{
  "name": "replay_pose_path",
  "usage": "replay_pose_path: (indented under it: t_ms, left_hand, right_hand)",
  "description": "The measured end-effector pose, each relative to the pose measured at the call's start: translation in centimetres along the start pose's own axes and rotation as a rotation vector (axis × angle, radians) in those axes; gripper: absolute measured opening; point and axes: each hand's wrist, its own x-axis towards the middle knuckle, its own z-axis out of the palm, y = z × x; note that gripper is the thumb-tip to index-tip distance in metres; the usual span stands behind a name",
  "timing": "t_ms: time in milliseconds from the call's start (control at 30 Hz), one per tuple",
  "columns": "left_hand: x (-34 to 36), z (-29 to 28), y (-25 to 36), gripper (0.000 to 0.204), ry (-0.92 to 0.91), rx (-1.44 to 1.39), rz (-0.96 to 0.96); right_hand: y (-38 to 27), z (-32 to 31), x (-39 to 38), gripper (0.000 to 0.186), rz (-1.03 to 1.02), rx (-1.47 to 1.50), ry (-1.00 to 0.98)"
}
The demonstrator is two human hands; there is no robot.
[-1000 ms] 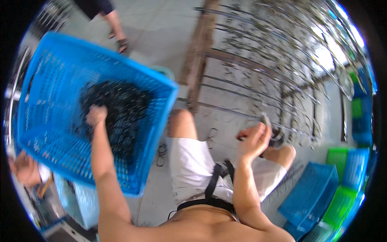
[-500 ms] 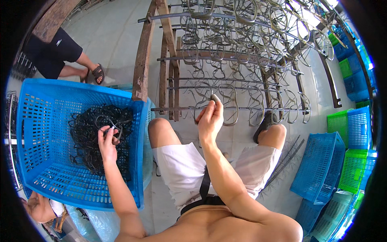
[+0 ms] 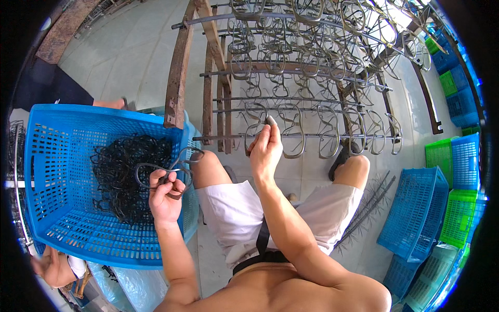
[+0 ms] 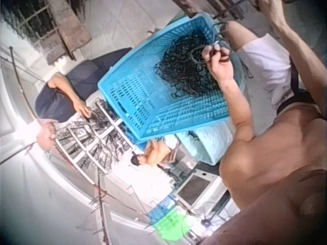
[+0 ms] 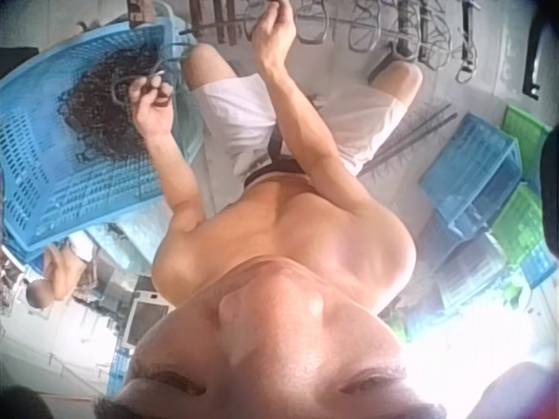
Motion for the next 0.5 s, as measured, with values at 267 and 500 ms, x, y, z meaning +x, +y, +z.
replay_pose_path:
  t_ms: [267,500]
  left_hand:
    - [-0.8,1.0,-2.0,0.023,-0.076,-0.027,-0.02]
    - [-0.9,1.4,-2.9,0.014,-0.066,0.102,0.021]
  right_hand:
    - [1.4,0.7,-0.2,0.034,-0.057,-0.069,-0.076]
    - [1.0,1.2,-0.3,0.034,-0.325,-0.48,-0.026]
